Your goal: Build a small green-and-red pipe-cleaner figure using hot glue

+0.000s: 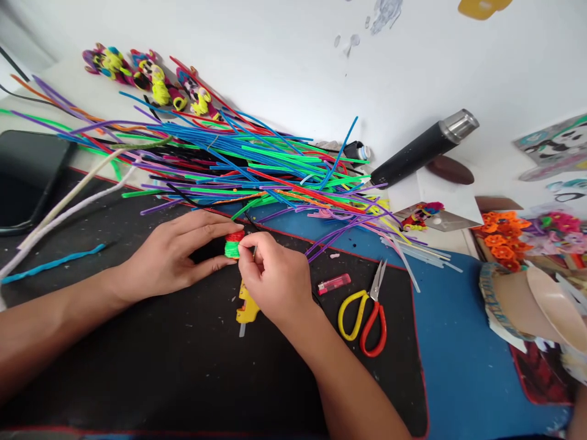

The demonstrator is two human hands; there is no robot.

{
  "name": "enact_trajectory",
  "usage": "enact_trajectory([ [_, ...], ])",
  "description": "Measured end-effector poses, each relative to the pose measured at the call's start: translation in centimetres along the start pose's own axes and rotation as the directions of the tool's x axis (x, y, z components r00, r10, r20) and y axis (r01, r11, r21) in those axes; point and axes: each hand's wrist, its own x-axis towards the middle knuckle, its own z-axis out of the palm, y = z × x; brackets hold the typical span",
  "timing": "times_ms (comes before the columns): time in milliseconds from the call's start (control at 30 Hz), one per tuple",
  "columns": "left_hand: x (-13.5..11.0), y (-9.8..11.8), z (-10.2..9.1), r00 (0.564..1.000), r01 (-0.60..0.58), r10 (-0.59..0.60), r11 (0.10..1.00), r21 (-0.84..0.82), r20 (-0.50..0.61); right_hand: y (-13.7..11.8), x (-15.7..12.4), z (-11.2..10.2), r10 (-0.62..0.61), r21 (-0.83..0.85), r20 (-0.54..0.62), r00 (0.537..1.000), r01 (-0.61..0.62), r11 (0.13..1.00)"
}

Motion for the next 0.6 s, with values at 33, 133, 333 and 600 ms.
enact_trajectory([
  [33, -0.01, -0.01, 0.02, 1.0, 0.002, -0.002, 1.0, -0.002, 0.001, -0.02, 0.02, -0.01, -0.002, 0.0, 0.002, 1.0, 0.002, 1.0],
  [133, -0.04, 0.0, 0.06, 1.0, 0.004, -0.004, 1.0, -0.002, 0.005, -0.05, 0.04, -0.02, 0.005, -0.006, 0.011, 1.0, -0.005, 1.0],
  [333, -0.07, 0.02, 0.06, 1.0, 0.005, -0.005, 1.0, -0.005, 0.005, 0.0, -0.04, 0.17, 0.02, -0.012, 0.019, 1.0, -0.02, 1.0],
  [600, -0.18, -0.06, 0.2, 1.0, 0.013, -0.013, 1.0, -0.006, 0.003, 0.06, -0.04, 0.22, 0.032, -0.023, 0.033, 0.999, -0.032, 0.999],
])
